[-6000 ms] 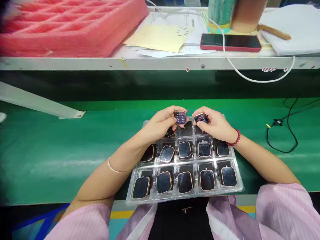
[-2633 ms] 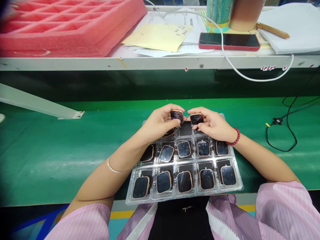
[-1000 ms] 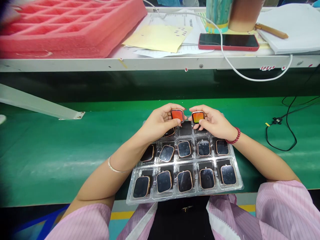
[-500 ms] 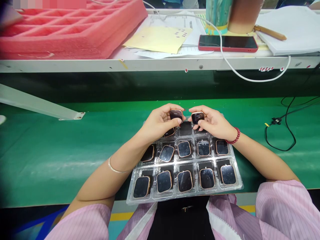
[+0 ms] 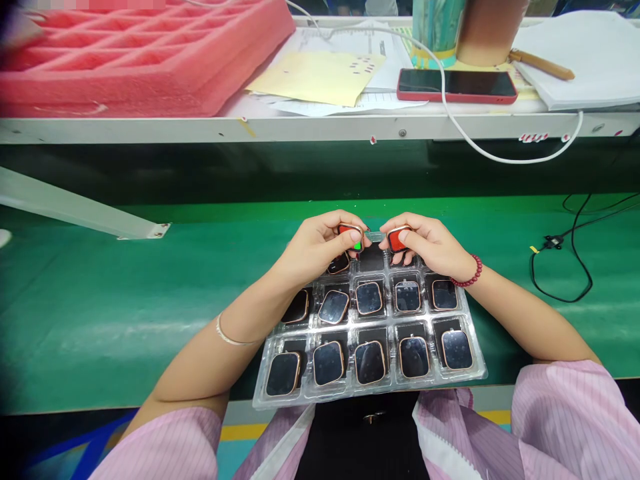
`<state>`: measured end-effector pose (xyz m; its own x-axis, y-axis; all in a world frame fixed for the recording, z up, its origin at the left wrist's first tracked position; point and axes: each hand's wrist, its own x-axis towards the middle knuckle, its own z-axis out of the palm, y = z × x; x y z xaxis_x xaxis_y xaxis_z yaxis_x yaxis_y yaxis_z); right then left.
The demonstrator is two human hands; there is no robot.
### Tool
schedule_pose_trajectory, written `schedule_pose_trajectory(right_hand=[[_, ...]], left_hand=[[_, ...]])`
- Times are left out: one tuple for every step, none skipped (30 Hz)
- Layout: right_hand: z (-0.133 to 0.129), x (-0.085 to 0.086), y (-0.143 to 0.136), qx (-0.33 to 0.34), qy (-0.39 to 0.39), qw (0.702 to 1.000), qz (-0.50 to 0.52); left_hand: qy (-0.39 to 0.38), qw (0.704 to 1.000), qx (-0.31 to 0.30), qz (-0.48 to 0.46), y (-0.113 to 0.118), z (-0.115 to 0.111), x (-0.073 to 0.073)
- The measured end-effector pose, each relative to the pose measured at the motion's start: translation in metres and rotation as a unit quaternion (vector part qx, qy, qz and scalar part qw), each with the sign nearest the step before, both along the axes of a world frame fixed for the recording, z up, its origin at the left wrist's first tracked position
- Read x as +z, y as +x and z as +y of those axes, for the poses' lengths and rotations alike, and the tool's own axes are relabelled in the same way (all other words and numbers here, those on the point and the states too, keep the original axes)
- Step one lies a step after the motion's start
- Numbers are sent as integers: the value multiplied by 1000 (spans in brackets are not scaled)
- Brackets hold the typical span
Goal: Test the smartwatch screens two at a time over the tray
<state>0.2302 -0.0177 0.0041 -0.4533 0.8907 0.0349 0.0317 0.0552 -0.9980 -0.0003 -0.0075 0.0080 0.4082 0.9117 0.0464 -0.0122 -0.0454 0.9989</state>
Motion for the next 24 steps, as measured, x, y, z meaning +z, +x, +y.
schedule_pose_trajectory(right_hand=[[0,0,0,-1,2,1000,1],[0,0,0,-3,3,1000,1],[0,1,0,-6,5,1000,1],[0,0,0,-8,8,1000,0],[0,0,0,-9,10,1000,-1],[0,0,1,-8,11,1000,-2],[0,0,0,-8,12,1000,-3],[0,0,0,-8,13,1000,-3],[0,0,0,-8,13,1000,-3],[0,0,0,-9,13,1000,-4],[0,0,0,-9,12,1000,-2],[0,0,-1,-10,12,1000,0],[0,0,-1,-10,12,1000,3],[0,1,-1,-11,13,1000,6],[0,1,-1,-11,14,1000,8],[0,0,-2,-11,15,1000,7],[0,0,-1,-12,17,1000,4],[0,0,-1,-13,19,1000,1],[0,0,-1,-14,22,1000,-2],[0,-1,-1,-15,24,1000,-4],[0,-2,-1,-15,26,1000,-5],[0,-2,-1,-14,27,1000,-5],[0,-3,-1,-13,28,1000,-4],[1,-4,0,-12,30,999,-1]], left_hand=[[-1,1000,-1,-1,0,0,1],[-2,1000,0,-1,0,-1,1],[-4,1000,1,0,0,-1,2],[-6,1000,3,0,0,-2,2],[-8,1000,5,0,0,-2,3],[-8,1000,7,0,0,-2,3],[-8,1000,10,1,0,-2,3],[-7,1000,13,3,0,-1,3],[-5,1000,15,6,0,-1,3],[-4,1000,18,9,0,-1,3],[-3,1000,19,11,0,-1,3],[-2,1000,20,11,0,-1,3],[-1,1000,20,9,0,-1,3],[-1,1000,19,6,0,-1,3],[-1,1000,16,3,1,-1,4],[-2,1000,14,2,1,-1,4],[-2,1000,10,1,1,-1,4],[-1,1000,6,2,1,-1,4],[0,1000,3,4,1,-1,4],[3,1000,1,6,1,-1,4],[6,1000,-3,7,1,-1,4],[9,1000,-5,7,2,-1,3],[11,1000,-7,5,2,-1,3],[13,1000,-9,1,2,-1,2]])
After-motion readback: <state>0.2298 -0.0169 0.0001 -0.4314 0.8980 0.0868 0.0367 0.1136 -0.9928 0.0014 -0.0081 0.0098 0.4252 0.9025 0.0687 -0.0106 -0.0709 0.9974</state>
